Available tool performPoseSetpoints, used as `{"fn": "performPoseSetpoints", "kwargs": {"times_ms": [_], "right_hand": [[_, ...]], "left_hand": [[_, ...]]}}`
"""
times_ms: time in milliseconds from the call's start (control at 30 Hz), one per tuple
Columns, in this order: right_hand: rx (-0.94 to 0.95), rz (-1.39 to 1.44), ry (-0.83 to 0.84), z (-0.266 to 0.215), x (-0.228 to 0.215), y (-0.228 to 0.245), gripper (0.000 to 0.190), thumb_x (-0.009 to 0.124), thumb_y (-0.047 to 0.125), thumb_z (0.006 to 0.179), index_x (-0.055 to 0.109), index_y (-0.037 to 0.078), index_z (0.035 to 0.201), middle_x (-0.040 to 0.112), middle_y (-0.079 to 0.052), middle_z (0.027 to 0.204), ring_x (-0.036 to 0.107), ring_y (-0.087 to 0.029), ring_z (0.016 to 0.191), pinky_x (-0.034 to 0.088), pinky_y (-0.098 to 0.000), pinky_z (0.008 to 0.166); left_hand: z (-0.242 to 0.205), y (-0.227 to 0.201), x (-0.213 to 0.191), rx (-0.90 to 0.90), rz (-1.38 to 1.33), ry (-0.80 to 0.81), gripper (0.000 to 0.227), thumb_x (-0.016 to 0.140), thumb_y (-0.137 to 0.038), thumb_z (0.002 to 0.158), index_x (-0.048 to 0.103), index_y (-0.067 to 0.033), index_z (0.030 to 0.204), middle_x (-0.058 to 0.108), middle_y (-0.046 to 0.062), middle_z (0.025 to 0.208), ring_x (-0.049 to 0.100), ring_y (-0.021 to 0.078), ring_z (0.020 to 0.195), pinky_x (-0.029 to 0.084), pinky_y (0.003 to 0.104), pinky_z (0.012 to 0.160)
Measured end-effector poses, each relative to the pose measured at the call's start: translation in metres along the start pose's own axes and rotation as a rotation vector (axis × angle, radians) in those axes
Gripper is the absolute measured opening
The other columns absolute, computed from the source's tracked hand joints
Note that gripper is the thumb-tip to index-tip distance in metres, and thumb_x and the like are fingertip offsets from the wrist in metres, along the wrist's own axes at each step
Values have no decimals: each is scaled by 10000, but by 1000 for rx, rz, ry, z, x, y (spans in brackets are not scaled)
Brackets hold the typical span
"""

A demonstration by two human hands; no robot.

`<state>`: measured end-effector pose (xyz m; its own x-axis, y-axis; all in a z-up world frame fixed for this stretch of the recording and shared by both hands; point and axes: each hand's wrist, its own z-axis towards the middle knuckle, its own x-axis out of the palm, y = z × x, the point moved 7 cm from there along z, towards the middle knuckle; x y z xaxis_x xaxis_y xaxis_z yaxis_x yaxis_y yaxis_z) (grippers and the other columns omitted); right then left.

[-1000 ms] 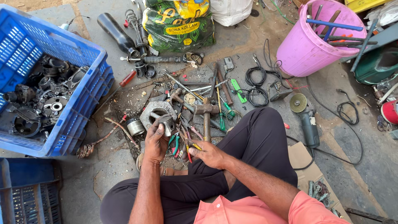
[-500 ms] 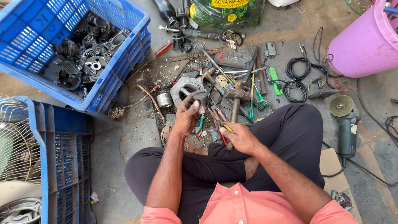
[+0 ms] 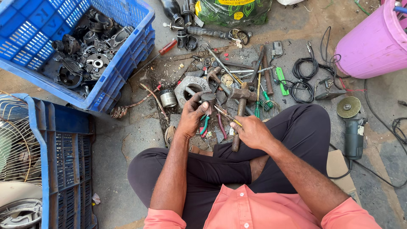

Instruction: The person sits on the floor and uses a hammer and pliers to work on a metal part clamped in a vise. They repeatedly strike the part, adjust it, and sort through a pile of gears and mechanical components nearby.

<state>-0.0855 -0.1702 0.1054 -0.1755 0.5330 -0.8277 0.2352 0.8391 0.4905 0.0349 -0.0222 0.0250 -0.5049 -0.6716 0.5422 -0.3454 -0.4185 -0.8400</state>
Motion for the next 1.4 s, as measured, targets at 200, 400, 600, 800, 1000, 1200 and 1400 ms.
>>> {"fn": "performPoseSetpoints", "kwargs": {"times_ms": [200,400,600,800,1000,1200,1400], "right_hand": [[-12,-173,-82,-7,-13,9,213,620,230,929,674,29,978,695,-226,813,693,-442,777,543,-550,700],[-75,-303,-161,-11,-25,22,187,631,140,855,677,24,996,706,-236,817,709,-444,784,562,-560,699],[-56,-448,-134,-10,-26,26,183,621,142,864,670,17,989,708,-217,832,720,-429,754,578,-541,663],[-95,-495,-157,-6,-22,30,208,623,115,834,658,-13,995,710,-212,847,727,-423,715,584,-534,628],[-62,-373,-96,2,-7,13,184,636,128,822,625,-5,949,702,-229,738,730,-415,689,580,-530,616],[-52,-344,-62,5,16,-1,122,603,92,883,599,-8,952,702,-215,719,739,-375,667,583,-517,605],[-163,-351,-84,2,23,2,157,618,46,797,609,-14,941,696,-206,741,738,-376,677,586,-505,602]], "left_hand": [[-1,0,1,0,3,-19,565,755,-302,947,594,24,1379,722,90,1167,660,153,1046,538,326,921],[0,3,1,-22,-9,-33,523,732,-254,960,588,25,1377,726,95,1179,670,154,1048,554,330,926],[-1,1,4,16,43,-28,517,741,-245,958,594,14,1380,722,89,1207,667,147,1082,558,315,953],[-4,-3,2,14,131,-46,527,763,-251,935,620,0,1376,728,68,1140,659,129,971,570,311,872],[-6,-15,2,33,239,-68,465,752,-222,936,640,-12,1336,724,55,1095,662,133,939,568,318,857],[-7,-19,-5,0,494,-136,384,779,-277,879,672,-33,1156,731,68,1024,672,150,915,553,321,820],[-3,-30,-5,-17,745,-150,469,868,-424,775,743,-27,991,751,50,812,687,129,731,555,317,689]]}}
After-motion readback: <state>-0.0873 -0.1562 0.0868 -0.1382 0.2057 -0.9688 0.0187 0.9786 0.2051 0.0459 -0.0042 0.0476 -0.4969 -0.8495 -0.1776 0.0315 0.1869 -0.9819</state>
